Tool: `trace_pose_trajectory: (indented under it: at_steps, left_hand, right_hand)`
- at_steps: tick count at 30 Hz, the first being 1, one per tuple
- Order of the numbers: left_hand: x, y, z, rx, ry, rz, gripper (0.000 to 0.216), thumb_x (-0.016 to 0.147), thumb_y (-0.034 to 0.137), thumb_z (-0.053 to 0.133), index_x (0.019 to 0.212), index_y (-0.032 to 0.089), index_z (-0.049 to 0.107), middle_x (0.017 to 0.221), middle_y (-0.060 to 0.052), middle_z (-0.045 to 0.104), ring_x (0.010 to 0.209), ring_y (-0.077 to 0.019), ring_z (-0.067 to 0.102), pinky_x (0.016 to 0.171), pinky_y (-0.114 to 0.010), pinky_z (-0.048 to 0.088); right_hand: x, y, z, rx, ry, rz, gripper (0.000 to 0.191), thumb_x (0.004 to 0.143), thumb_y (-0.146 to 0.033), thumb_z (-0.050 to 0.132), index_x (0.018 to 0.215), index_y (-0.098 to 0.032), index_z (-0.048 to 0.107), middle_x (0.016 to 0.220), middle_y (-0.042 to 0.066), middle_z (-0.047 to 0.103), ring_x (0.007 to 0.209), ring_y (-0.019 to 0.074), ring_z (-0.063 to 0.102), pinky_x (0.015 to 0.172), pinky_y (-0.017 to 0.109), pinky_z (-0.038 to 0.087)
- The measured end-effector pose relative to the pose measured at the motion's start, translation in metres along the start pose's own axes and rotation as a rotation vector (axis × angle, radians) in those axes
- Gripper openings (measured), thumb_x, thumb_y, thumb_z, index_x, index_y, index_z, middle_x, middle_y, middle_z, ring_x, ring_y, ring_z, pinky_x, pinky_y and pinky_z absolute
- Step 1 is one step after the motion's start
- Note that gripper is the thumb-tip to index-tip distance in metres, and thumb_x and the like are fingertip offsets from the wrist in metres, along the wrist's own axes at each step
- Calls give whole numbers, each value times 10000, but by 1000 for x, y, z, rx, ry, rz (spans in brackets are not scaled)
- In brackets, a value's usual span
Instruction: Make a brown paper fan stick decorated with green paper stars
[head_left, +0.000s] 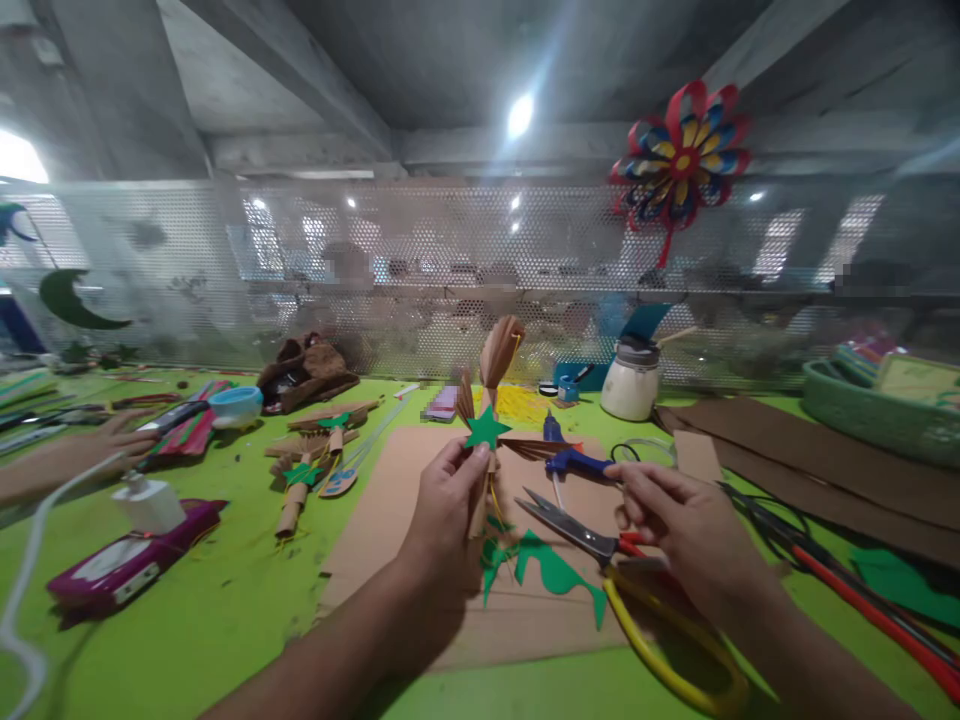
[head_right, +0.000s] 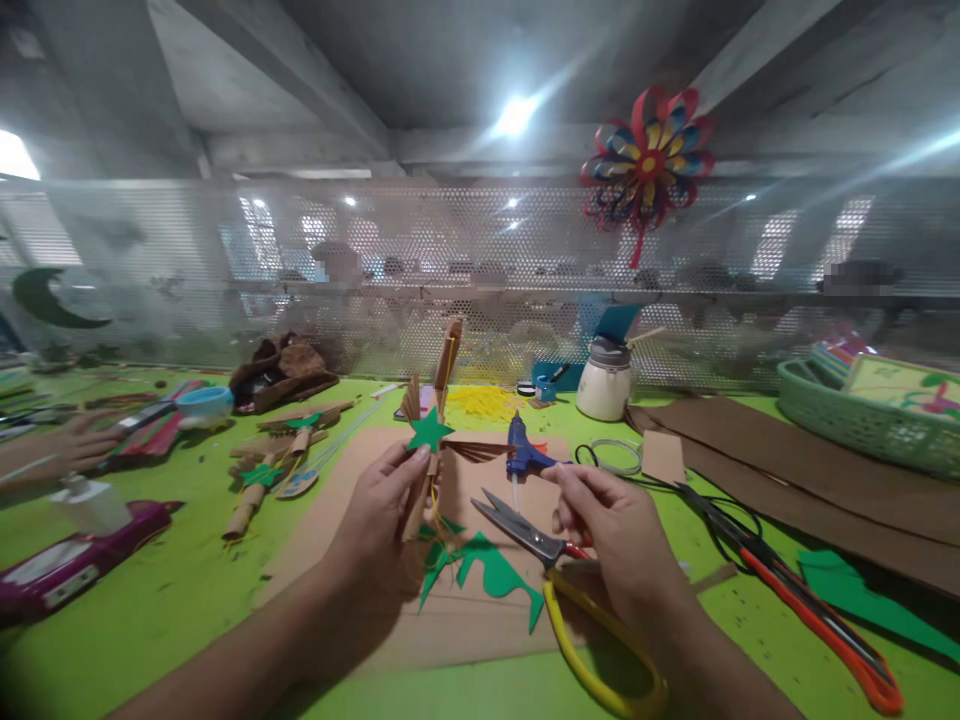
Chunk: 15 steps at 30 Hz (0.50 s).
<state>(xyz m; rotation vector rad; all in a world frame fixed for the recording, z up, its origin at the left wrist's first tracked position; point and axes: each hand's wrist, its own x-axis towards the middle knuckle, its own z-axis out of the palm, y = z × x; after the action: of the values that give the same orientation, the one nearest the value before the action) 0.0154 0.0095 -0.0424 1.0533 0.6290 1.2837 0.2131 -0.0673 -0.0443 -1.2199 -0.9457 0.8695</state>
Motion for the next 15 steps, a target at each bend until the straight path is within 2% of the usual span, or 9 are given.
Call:
trace_pose_trajectory:
  at_steps: [2,4,5,7,10,12,15]
  left_hand:
    - [4,-4,-3,22,20,21,294,709,339,701,935,166,625,787,-23,636,673,-139,603,679,-262,494]
    - [8,-7,-5,28,38,43,289,692,343,717,904,165,632,757,-14,621,682,-131,594,675,-242,483]
    - [9,-7,-5,28,44,51,284,692,350,717,891,165,632,752,-13,619,685,-129,591,670,-235,478]
    - [11,-7,-5,39,64,60,277,696,366,708,862,159,631,749,-16,623,675,-123,584,645,-220,467]
    - [14,-8,-8,59,107,46,293,676,383,718,816,144,620,708,-8,613,616,-107,559,570,-196,438]
    - [17,-11,-11,34,122,20,319,661,390,729,830,144,615,698,-2,607,580,-97,545,543,-190,426]
    - [21,-18,-15,-7,108,-13,332,684,389,715,892,151,617,706,1,606,554,-85,541,548,-197,437]
  right_hand:
    - [0,1,1,-25,43,28,426,716,-532,657,548,-144,603,407,-39,403,432,101,413,416,212,348]
    - [0,1,2,-100,79,35,483,701,-550,660,458,-150,536,392,-47,360,409,89,371,401,216,340]
    - [0,2,3,-129,81,33,457,683,-538,681,482,-148,553,414,-47,377,416,86,370,400,214,344]
    - [-2,4,6,-141,44,36,350,647,-487,731,674,-149,646,504,-40,455,462,97,418,416,212,373]
    - [-3,10,11,-81,-69,87,469,639,-444,744,1008,-173,641,656,-19,547,533,126,494,466,248,444]
    - [-2,16,13,-85,-119,107,481,655,-452,723,1023,-155,633,669,-6,559,556,146,525,509,284,472]
    - [2,24,14,-158,-118,56,428,676,-467,691,934,-128,655,632,7,565,582,163,537,535,285,456]
